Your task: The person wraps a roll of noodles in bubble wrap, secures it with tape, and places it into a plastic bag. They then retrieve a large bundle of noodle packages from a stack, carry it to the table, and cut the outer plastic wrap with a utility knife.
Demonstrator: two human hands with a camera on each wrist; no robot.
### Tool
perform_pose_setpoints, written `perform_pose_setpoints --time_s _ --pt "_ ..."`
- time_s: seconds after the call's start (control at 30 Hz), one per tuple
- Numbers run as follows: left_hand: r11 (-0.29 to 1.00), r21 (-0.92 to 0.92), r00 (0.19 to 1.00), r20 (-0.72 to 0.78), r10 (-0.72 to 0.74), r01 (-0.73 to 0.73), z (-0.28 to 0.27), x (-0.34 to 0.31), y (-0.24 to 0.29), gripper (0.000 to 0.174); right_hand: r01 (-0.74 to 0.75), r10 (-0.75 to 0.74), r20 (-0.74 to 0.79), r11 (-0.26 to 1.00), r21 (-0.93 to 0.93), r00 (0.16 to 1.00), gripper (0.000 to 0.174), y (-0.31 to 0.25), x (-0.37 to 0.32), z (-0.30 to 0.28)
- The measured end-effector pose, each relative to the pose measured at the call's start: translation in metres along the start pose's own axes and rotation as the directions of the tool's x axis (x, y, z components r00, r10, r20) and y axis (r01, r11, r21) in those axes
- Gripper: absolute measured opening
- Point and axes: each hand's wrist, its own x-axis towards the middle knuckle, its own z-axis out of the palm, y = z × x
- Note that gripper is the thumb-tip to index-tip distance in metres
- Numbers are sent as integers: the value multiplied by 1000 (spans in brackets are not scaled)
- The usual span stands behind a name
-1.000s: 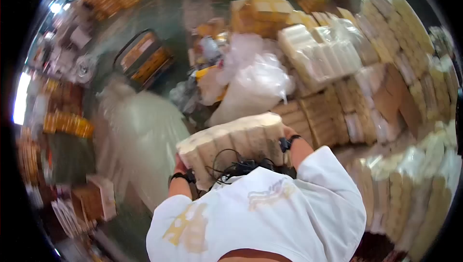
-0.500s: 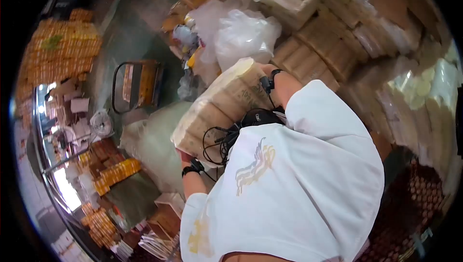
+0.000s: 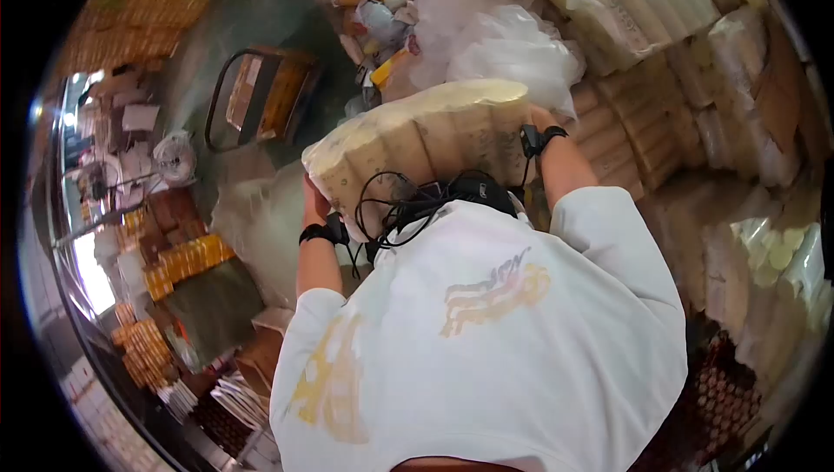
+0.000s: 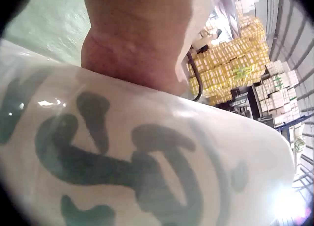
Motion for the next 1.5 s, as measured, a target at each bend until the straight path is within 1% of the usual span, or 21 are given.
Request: perform_pose_setpoints --time_s 0.07,0.13,0.2,0.3,0.37,0.43,0.5,0.57,0.63,0.7,0.73,0.9,0.97,1.07,1.2,1.3,1.33,1.4,1.43,1.47,1.5 --pt "995 55 992 -105 -74 80 27 -8 3 58 50 -46 -56 995 82 997 48 48 -4 -5" --pt "991 123 997 -51 -55 61 6 34 -25 59 112 -91 -131 980 163 987 48 102 -13 -6" --pt "981 194 998 58 7 -18 -16 99 -47 60 182 -129 -217 951 249 968 48 160 -25 1" --pt "966 228 967 247 62 -121 -37 258 -63 38 274 -147 -361 903 332 921 49 248 -63 15" --pt "941 330 883 419 -214 72 -32 184 -61 36 281 -124 -408 893 351 904 49 310 -105 15" --pt "920 387 918 341 -204 61 -25 188 -37 34 271 -98 -420 886 376 902 49 325 -148 18" --pt "967 249 856 509 -86 -51 -21 179 -28 34 265 -81 -420 876 404 904 49 333 -197 16" --pt "948 320 792 581 -190 -8 -40 197 -39 35 260 -69 -409 863 433 910 49 362 -255 12" --pt "911 411 805 554 -214 -41 -20 106 -30 37 244 -33 -438 867 435 898 48 374 -316 14" --pt "911 411 752 585 -302 46 -3 117 -23 37 229 17 -504 878 421 863 47 370 -346 19" --pt "889 438 730 563 -387 134 28 228 12 37 185 99 -536 873 451 838 46 344 -259 78" --pt "879 423 613 641 -462 220 41 265 27 39 235 154 -575 805 545 804 43 390 -262 114" --pt "878 452 631 638 -442 159 43 276 27 40 260 179 -577 761 594 797 41 414 -260 123" --pt "818 571 748 573 -335 -71 34 307 19 40 275 202 -547 695 664 812 39 445 -245 125" --pt "780 614 773 551 -313 -122 38 249 54 45 296 187 -512 632 716 838 37 476 -214 110" --pt "811 547 806 565 -175 -207 38 262 54 45 324 161 -490 571 754 856 35 492 -187 92" --pt "826 526 767 609 -201 -201 37 269 60 46 335 153 -489 555 761 859 34 500 -179 86" --pt "822 507 763 630 -147 -260 46 260 76 47 367 83 -502 583 725 861 33 520 -158 70" --pt "825 488 756 644 -119 -286 53 245 87 48 385 -131 -541 837 389 831 32 541 -147 50" --pt "825 493 759 639 -128 -276 62 221 98 47 392 -339 -553 920 -26 761 31 559 -136 33" --pt "828 495 763 631 -136 -262 65 194 108 47 380 -165 -568 881 284 806 32 527 -148 46"
